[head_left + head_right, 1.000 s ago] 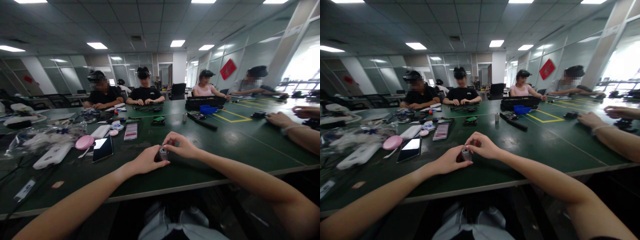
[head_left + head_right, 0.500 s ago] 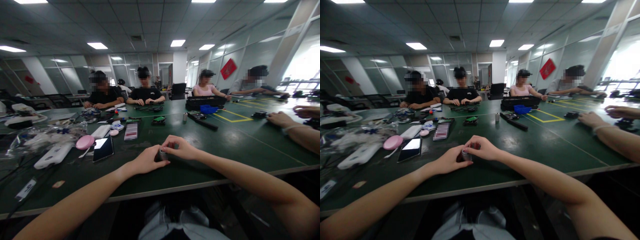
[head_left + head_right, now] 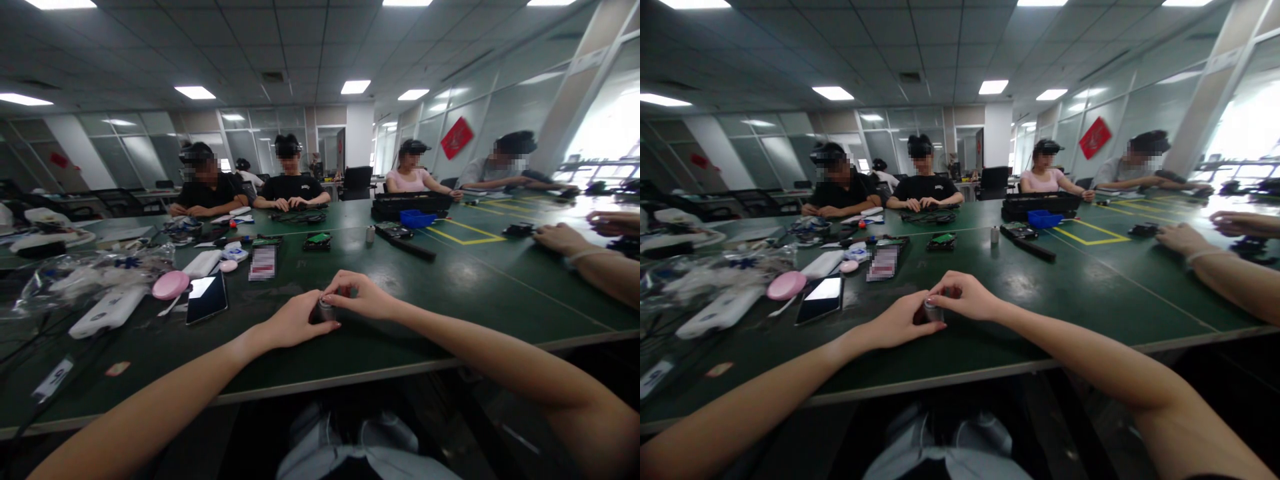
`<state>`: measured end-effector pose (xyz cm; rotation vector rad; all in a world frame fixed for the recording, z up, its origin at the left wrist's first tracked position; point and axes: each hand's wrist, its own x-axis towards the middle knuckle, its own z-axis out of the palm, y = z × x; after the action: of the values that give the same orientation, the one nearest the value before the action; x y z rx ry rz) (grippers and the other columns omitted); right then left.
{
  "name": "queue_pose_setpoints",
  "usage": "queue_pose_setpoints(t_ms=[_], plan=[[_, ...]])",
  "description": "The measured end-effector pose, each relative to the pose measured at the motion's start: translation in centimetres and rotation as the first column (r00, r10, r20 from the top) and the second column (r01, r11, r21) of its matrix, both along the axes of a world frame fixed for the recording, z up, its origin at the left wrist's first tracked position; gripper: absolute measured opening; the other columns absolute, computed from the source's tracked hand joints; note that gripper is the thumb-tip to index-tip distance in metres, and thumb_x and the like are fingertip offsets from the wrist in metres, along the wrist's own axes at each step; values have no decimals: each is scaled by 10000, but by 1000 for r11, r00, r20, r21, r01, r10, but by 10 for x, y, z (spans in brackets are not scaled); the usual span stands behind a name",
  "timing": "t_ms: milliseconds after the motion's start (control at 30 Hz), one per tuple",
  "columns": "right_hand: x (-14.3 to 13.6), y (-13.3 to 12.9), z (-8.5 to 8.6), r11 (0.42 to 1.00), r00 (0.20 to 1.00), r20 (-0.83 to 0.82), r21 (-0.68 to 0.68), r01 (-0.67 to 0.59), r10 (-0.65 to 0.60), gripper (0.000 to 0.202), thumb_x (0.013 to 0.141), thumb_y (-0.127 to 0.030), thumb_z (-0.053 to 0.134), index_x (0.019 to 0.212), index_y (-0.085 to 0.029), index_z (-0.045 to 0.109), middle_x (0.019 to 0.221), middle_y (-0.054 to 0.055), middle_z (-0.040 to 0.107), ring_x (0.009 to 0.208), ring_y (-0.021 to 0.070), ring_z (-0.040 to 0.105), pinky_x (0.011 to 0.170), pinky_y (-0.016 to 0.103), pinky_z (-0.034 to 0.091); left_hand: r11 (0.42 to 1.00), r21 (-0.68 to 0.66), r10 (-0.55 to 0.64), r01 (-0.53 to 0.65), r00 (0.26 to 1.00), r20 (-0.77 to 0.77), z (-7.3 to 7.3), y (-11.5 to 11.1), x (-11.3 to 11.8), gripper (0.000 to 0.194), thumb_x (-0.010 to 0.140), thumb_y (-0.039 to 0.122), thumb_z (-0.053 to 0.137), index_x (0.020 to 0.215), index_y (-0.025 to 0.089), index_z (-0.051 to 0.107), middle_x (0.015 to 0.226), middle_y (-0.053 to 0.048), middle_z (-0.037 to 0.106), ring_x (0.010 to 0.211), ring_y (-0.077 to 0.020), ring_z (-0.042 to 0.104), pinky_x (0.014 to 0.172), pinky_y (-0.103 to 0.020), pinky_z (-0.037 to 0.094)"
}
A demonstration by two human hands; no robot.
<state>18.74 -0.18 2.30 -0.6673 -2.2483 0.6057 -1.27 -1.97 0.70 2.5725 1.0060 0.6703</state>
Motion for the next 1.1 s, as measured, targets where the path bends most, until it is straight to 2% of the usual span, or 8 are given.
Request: queue_pose_setpoints(t_ms=[267,467,600,667,767,933,1100], plan=[[-1,4,-3,997,997,-73,-79,11,-17,331,829,-454,587,912,-154,698,804,35,595,649,107,528,575,236,416,1000,4,13,-13,1000,-12,1,0,0,428,785,487,626,1050,155,573,947,-65,627,800,-203,582,690,-294,452],[5,19,-5,976,971,-175,-168,136,-166,386,838,-483,549,931,-130,677,776,34,646,587,99,493,542,233,382,1000,14,21,-21,999,-27,3,-2,0,378,796,496,608,977,164,586,905,-54,621,782,-196,577,696,-297,452],[15,32,-10,966,968,4,-59,250,-251,330,815,-447,590,926,-161,712,736,21,636,573,94,468,524,221,347,1000,8,11,-11,1000,-26,3,-1,0,389,797,489,611,1021,173,579,930,-52,617,800,-193,576,720,-298,454],[18,35,-12,968,957,160,-30,250,-242,291,806,-421,605,912,-179,729,715,15,639,578,96,478,531,219,344,1000,-7,3,-3,1000,-23,4,-2,0,378,797,477,615,1024,176,580,946,-50,617,811,-191,577,730,-297,456],[21,36,-12,972,921,338,-63,227,-194,276,802,-404,607,909,-189,741,713,17,664,598,106,510,546,218,354,1000,-21,2,-2,1000,-13,5,-3,0,366,794,459,625,1022,177,579,959,-50,616,826,-192,579,736,-292,455],[23,35,-12,973,912,371,-71,217,-176,266,770,-401,639,931,-215,740,753,18,675,636,123,551,562,220,376,1000,-25,8,-9,1000,-5,6,-4,1,356,790,467,627,990,177,581,939,-44,616,808,-191,582,704,-283,454],[24,34,-11,966,898,392,-77,248,-200,291,741,-435,668,930,-226,738,721,13,660,587,116,548,521,216,362,1000,-22,12,-12,1000,-6,6,-4,1,351,788,462,630,985,177,579,939,-47,616,816,-196,582,707,-285,456]])
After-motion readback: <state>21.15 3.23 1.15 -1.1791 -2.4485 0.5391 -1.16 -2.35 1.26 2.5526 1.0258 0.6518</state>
